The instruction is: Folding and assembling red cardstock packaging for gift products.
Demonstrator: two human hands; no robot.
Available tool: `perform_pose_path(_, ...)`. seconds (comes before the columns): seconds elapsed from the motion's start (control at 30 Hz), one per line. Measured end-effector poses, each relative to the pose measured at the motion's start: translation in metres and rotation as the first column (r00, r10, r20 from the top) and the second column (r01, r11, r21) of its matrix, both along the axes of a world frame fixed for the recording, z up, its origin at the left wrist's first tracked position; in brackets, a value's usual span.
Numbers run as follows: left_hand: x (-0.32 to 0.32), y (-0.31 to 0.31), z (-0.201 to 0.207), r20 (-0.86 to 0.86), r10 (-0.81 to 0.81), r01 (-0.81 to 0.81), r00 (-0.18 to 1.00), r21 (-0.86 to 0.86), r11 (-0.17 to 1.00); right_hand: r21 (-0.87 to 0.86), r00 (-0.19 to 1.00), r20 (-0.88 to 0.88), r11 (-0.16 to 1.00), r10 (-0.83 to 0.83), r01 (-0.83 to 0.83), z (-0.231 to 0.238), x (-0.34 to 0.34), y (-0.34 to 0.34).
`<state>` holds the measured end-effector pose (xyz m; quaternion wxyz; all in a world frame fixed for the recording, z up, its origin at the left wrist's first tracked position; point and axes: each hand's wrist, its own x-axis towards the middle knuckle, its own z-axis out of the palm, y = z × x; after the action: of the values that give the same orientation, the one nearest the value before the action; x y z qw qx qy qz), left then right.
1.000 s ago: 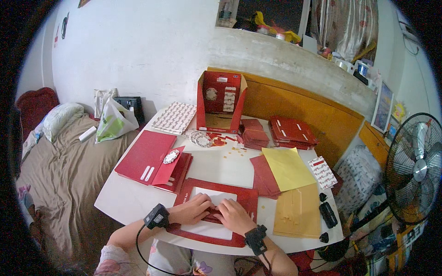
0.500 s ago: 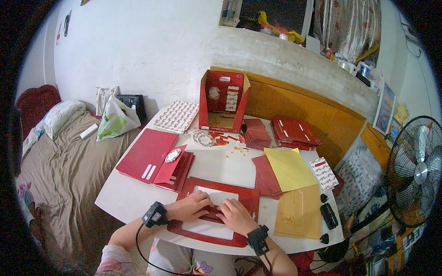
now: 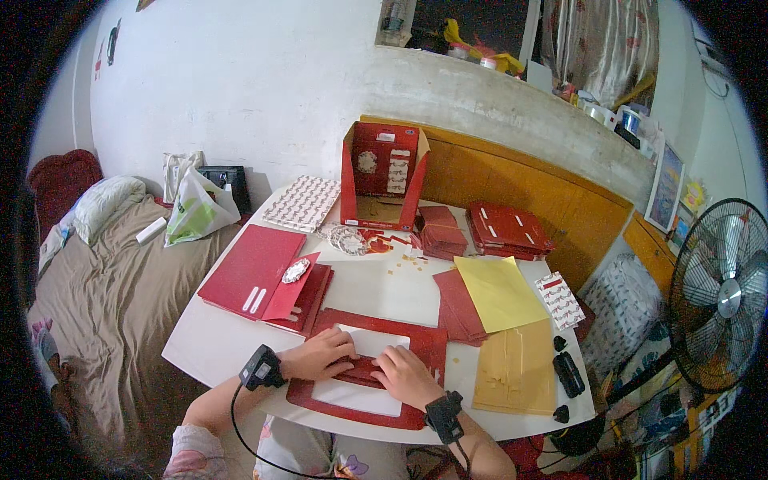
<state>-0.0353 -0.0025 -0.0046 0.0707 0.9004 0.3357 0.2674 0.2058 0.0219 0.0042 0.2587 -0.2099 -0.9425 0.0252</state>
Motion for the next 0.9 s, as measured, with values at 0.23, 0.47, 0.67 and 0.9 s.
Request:
perform_pose_path(0.23, 0.002, -0.002, 0.012, 0.066, -0.027, 0.032, 0.997, -0.067, 0.997, -0.054, 0.998, -0.062, 0.998, 0.016, -0.019, 0.011, 0.009, 0.001)
perform_pose_path(0.47, -0.004, 0.003, 0.018, 0.078, 0.043, -0.038, 0.996, -0.068, 0.997, -0.166, 0.863, -0.244, 0.896, -0.442, 0.412, 0.019, 0.036, 0.025)
perform_pose_path(0.67, 0.0, 0.009, 0.015, 0.023, 0.282, -0.282, 0.959, 0.174, 0.944, -0.615, 0.794, -0.194, 0.702, -0.576, 0.36, -0.012, 0.067, 0.054)
perform_pose_path(0.9, 0.002, 0.029, 0.014, -0.123, 0.383, -0.383, 0.916, 0.019, 0.923, -0.964, 0.697, -0.241, 0.249, -0.675, -0.092, 0.01, 0.055, 0.044)
